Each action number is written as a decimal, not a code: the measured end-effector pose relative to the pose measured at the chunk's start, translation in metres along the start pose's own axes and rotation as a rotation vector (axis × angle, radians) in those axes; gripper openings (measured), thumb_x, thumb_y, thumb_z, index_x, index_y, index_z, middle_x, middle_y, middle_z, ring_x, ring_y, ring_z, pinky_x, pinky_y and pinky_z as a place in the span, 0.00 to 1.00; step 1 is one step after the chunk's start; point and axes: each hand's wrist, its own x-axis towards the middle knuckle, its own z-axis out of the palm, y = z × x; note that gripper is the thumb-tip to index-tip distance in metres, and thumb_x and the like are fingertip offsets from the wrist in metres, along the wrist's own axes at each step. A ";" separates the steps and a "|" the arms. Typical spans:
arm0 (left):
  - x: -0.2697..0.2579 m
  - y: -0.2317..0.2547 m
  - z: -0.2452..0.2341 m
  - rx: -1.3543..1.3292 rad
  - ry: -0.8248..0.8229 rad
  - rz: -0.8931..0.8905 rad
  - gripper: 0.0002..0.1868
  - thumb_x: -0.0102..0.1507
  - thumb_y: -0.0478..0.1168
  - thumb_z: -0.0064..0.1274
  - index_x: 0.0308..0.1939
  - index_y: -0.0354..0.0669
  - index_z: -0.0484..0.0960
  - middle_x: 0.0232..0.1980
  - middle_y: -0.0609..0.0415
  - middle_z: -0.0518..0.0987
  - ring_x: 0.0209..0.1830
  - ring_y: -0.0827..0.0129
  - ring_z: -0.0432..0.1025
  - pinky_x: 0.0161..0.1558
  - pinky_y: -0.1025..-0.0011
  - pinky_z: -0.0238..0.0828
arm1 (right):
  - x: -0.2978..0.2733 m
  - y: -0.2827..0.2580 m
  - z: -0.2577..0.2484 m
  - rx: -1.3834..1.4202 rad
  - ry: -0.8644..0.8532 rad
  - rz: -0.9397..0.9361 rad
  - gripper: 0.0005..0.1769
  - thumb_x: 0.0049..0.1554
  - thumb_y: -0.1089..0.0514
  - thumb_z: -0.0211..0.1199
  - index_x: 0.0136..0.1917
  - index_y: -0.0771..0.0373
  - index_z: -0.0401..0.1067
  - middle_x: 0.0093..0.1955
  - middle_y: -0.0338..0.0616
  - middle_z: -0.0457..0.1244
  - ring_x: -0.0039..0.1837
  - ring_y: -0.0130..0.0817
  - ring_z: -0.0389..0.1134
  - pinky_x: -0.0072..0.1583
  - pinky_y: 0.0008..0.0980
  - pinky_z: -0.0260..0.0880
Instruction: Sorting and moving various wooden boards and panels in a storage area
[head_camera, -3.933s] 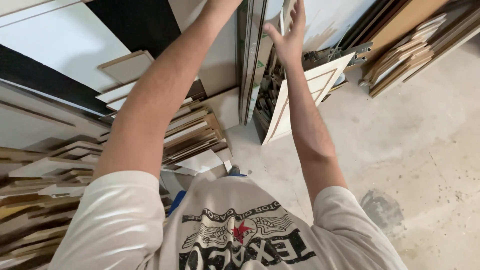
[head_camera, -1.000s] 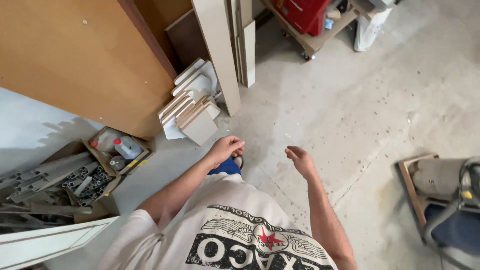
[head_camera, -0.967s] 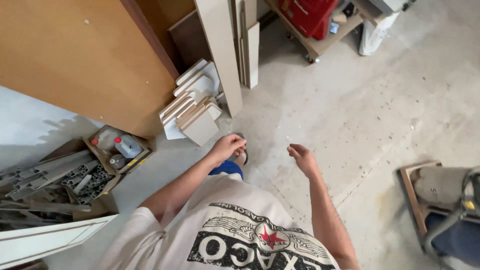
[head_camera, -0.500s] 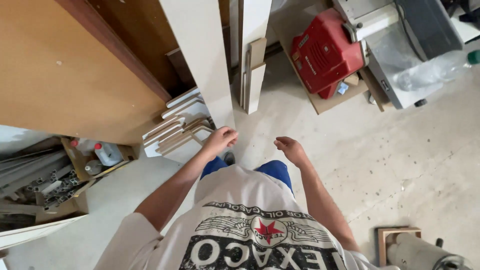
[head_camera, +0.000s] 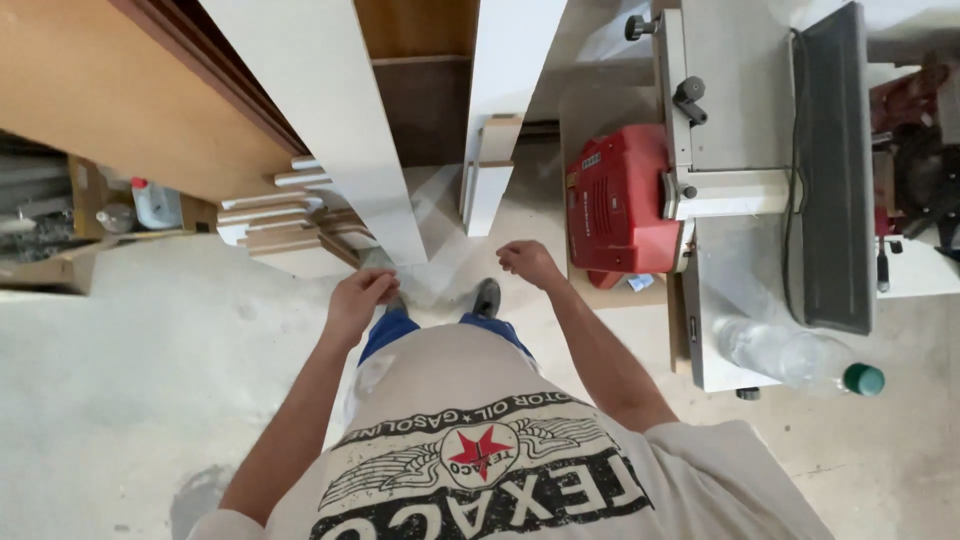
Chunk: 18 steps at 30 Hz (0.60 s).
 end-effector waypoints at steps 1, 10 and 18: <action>-0.010 0.001 0.010 0.057 0.007 -0.005 0.15 0.67 0.45 0.58 0.53 0.40 0.86 0.43 0.43 0.86 0.41 0.59 0.81 0.45 0.65 0.78 | 0.001 -0.002 -0.007 0.122 0.004 0.031 0.18 0.61 0.53 0.63 0.60 0.65 0.77 0.45 0.53 0.70 0.46 0.42 0.74 0.48 0.38 0.78; -0.001 -0.037 0.025 0.161 0.034 0.078 0.23 0.65 0.58 0.61 0.32 0.42 0.84 0.27 0.49 0.79 0.30 0.63 0.73 0.33 0.64 0.69 | 0.010 -0.009 -0.024 0.005 0.050 -0.157 0.24 0.55 0.39 0.70 0.44 0.65 0.80 0.37 0.53 0.68 0.39 0.39 0.67 0.44 0.40 0.70; -0.040 -0.055 -0.011 0.071 0.057 0.110 0.19 0.66 0.55 0.57 0.46 0.44 0.86 0.44 0.49 0.86 0.49 0.57 0.78 0.48 0.61 0.73 | -0.005 -0.032 0.022 0.149 -0.023 -0.153 0.19 0.59 0.49 0.68 0.50 0.70 0.76 0.35 0.51 0.67 0.36 0.34 0.68 0.38 0.27 0.72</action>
